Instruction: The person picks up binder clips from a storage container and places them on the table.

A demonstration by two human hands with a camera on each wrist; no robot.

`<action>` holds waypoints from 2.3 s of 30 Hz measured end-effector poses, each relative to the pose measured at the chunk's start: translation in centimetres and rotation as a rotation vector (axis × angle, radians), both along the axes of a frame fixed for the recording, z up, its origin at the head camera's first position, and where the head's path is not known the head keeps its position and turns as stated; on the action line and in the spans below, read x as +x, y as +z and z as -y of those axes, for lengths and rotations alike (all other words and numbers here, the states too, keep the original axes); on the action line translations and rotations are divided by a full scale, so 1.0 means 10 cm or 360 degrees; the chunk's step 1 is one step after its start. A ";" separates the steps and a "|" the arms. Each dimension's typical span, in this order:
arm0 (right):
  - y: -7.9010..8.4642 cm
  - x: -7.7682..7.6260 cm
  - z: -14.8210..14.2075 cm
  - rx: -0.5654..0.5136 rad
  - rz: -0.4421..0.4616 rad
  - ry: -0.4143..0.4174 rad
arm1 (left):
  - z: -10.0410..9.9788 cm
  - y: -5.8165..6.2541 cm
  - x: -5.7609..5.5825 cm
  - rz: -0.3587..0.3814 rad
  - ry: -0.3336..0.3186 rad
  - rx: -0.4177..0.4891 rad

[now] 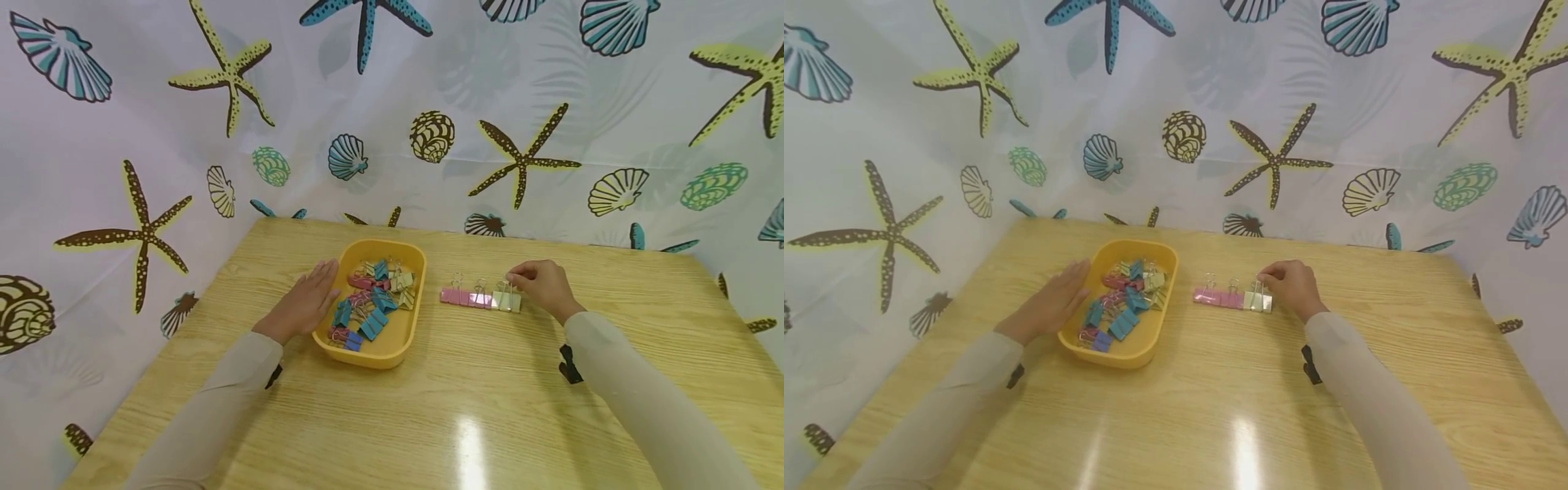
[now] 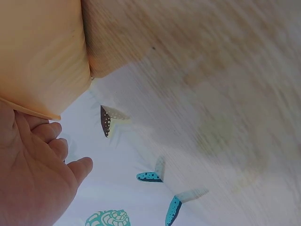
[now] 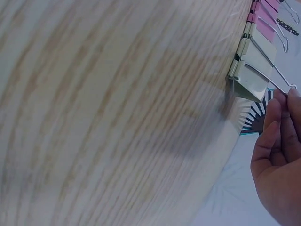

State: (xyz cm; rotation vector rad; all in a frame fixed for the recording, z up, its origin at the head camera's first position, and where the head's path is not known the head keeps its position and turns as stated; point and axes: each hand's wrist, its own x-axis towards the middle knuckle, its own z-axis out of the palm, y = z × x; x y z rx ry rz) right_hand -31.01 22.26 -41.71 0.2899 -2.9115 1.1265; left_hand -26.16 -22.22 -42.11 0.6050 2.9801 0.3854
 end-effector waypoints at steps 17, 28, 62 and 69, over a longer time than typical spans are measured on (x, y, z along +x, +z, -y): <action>0.01 0.02 0.02 -0.0011 0.0007 0.0001 | -0.01 0.01 0.01 0.0001 -0.0004 -0.0030; 0.03 0.03 0.02 -0.0006 0.0026 0.0017 | -0.01 0.00 0.01 -0.0005 0.0005 -0.0028; 0.52 0.20 0.61 0.0391 -0.0476 0.0252 | -0.01 0.00 0.01 0.0031 0.0010 -0.0006; 0.70 0.27 1.01 0.0424 -0.0535 0.0460 | -0.02 -0.02 0.00 0.0019 0.0015 -0.0031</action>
